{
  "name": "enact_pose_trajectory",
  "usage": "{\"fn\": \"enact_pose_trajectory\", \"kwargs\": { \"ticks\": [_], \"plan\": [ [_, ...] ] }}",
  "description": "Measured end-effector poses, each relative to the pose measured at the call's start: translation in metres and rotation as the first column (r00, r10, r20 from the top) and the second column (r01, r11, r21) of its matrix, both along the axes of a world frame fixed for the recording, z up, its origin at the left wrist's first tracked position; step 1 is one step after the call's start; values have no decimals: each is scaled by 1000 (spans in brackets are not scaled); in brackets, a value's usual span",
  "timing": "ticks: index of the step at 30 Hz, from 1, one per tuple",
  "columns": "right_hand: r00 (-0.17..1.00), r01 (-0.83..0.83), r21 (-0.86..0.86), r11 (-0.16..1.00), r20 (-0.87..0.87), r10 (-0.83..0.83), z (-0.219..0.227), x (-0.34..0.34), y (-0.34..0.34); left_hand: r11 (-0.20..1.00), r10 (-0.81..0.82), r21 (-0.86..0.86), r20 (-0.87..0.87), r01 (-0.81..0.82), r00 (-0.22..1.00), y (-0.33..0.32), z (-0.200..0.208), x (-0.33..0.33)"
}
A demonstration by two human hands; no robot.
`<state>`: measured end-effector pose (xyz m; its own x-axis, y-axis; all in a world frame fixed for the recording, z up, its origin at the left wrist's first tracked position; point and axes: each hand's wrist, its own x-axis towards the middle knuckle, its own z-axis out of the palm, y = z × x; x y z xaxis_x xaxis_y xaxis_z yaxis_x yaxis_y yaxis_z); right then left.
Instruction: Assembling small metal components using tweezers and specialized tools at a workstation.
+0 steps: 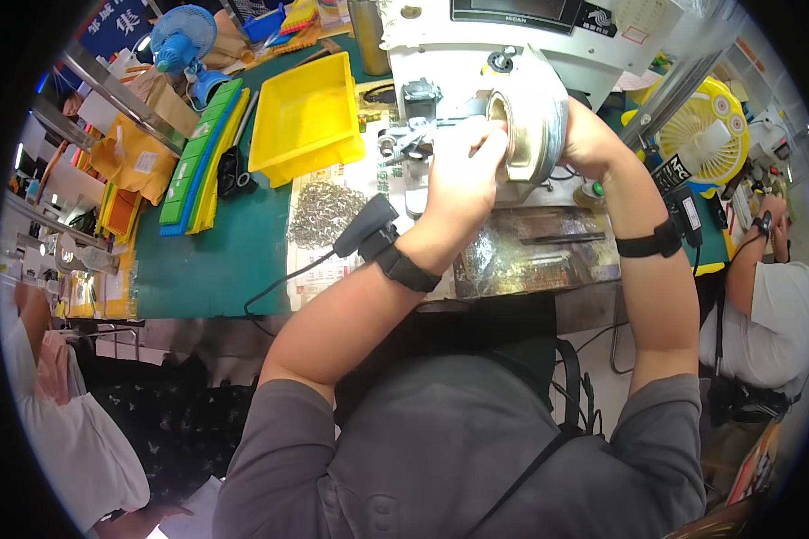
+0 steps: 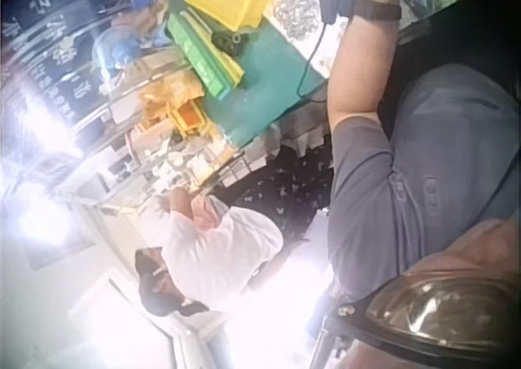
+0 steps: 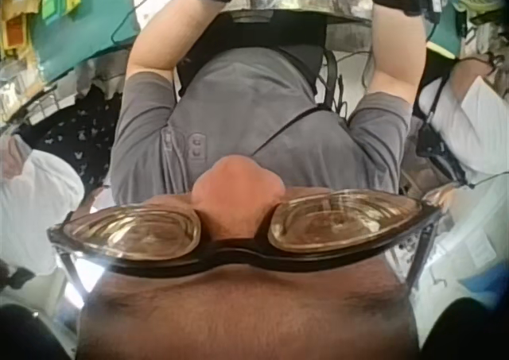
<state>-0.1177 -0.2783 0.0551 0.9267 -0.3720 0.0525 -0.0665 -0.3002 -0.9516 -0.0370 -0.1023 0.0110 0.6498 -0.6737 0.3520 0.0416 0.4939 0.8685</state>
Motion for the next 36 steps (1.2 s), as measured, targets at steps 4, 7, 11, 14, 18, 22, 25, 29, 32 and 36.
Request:
{"fn": "enact_pose_trajectory", "kwargs": {
  "ticks": [4, 7, 11, 14, 18, 22, 25, 29, 32, 36],
  "plan": [
    [999, -31, 31, 999, -17, 31, -2, -5, -7, 1000, -21, -13, -131, 20, 991, -10, -1, -3],
    [998, -61, 32, 998, -20, 62, 9, -9, 1, 998, 42, 53, -251, -30, 967, -10, 9, -9],
    [991, -114, -58, 992, 68, 118, 13, -11, 9, 993, 116, 19, -310, -115, 944, -11, 1, -12],
    [981, -57, -327, 943, -193, -8, 27, -18, -1, 987, 116, -80, -253, -140, 961, -2, -8, -20],
    [965, 217, -743, 633, 263, -22, 37, -59, 13, 999, -18, -31, 13, 18, 1000, 91, 4, -17],
    [863, 439, -651, 619, 497, -90, 27, -106, 55, 974, -191, -76, 219, 212, 957, 159, -17, 22],
    [867, 217, -529, 821, 491, 87, -6, -116, 100, 991, -132, 87, 579, 100, 805, 198, -15, 41],
    [880, -160, -626, 763, 260, 397, -45, -86, 163, 987, -103, 157, 795, -39, 598, 221, -20, 43],
    [896, -215, -677, 704, 150, 418, -55, -53, 193, 988, -127, 156, 824, -6, 553, 228, -15, 38],
    [936, -137, -801, 583, 88, 341, -65, -1, 213, 990, -88, 135, 803, -36, 589, 236, -22, 41]
  ]
}}
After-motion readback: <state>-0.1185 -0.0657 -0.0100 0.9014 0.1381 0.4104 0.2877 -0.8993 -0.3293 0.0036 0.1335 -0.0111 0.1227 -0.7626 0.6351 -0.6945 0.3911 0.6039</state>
